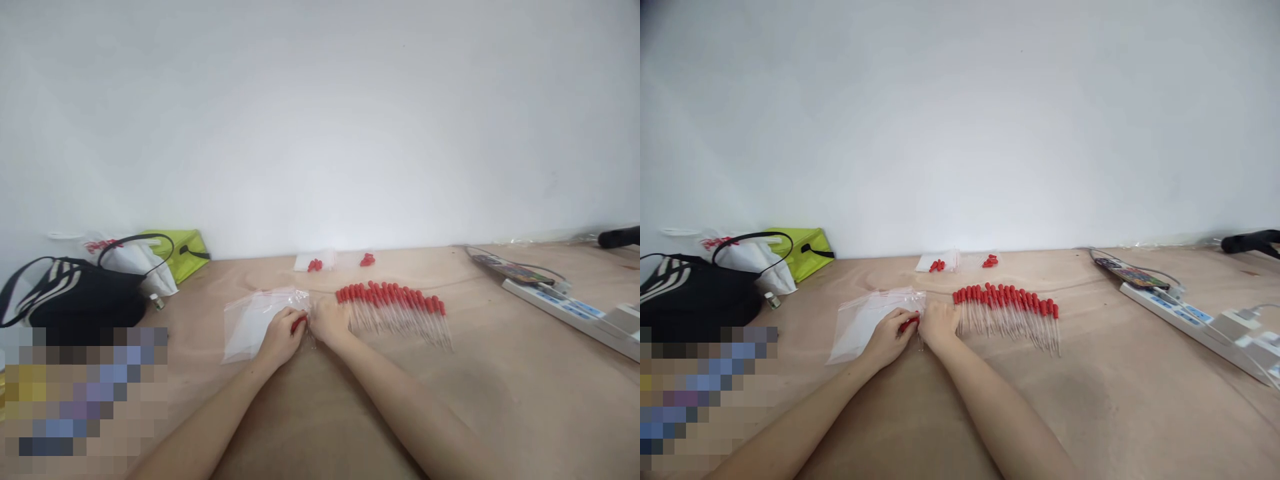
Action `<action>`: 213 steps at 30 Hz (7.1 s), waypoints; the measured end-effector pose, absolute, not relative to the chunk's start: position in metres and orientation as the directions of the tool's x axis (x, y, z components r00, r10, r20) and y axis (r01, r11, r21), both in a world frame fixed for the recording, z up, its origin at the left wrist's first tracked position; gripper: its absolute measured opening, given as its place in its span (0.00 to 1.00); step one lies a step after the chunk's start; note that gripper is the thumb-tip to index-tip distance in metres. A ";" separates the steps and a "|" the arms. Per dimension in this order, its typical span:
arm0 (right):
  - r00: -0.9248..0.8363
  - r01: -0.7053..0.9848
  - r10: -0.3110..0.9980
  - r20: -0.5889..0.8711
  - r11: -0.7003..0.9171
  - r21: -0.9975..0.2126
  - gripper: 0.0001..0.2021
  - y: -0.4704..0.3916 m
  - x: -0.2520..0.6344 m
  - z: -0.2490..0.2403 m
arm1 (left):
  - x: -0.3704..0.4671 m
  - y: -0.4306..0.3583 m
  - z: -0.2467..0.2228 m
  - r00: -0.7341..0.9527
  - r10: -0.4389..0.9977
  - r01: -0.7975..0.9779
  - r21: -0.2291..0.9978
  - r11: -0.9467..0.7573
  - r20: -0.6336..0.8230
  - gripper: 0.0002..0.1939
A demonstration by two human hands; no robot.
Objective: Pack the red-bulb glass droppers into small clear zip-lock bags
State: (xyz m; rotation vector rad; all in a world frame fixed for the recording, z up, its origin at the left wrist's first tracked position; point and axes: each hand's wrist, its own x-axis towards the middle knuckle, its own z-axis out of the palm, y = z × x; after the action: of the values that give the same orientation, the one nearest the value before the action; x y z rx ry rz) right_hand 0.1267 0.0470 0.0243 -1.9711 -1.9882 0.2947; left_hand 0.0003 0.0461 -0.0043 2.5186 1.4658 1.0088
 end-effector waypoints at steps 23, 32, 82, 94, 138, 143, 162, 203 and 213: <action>-0.277 0.778 0.715 0.642 0.558 -0.287 0.10 -0.014 0.233 -0.015 | 0.028 0.009 0.001 0.344 0.681 0.462 0.515 -0.722 0.647 0.06; -0.359 0.714 0.674 0.645 0.644 -0.274 0.12 -0.016 0.221 -0.013 | 0.024 0.011 -0.004 0.492 0.635 0.561 0.341 -0.754 0.596 0.11; -0.507 0.777 0.685 0.524 0.626 -0.065 0.09 -0.022 0.209 0.003 | 0.022 0.009 0.011 0.633 0.497 0.584 0.055 -0.810 0.593 0.09; 0.154 0.824 0.919 0.364 0.085 -0.561 0.13 0.029 0.225 0.010 | -0.006 0.041 -0.003 0.168 0.819 0.798 0.413 -0.440 0.549 0.04; -0.102 0.958 0.937 0.335 0.183 -0.220 0.16 0.001 0.172 -0.004 | 0.002 0.029 -0.003 0.318 0.665 0.723 0.281 -0.631 0.675 0.09; -0.225 0.850 0.795 0.563 0.442 -0.285 0.14 -0.012 0.208 -0.015 | 0.012 0.014 0.001 0.434 0.602 0.626 0.256 -0.736 0.670 0.05; -0.435 0.718 0.704 0.561 0.648 -0.254 0.08 -0.017 0.224 -0.014 | 0.022 0.006 -0.002 0.519 0.614 0.589 0.272 -0.761 0.595 0.07; -0.530 0.771 0.721 0.447 0.629 -0.099 0.09 -0.009 0.221 0.006 | 0.013 0.014 0.010 0.559 0.605 0.610 0.214 -0.763 0.567 0.09; 0.215 0.918 0.930 0.296 -0.089 -0.386 0.11 0.042 0.248 0.018 | 0.010 0.028 -0.001 0.343 0.786 0.807 0.267 -0.527 0.515 0.08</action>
State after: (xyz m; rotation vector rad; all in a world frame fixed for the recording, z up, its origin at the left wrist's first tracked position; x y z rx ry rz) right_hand 0.2479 0.0416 0.0176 -2.0081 -1.7043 0.0332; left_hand 0.0098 0.0277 -0.0006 2.6028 1.5438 0.9655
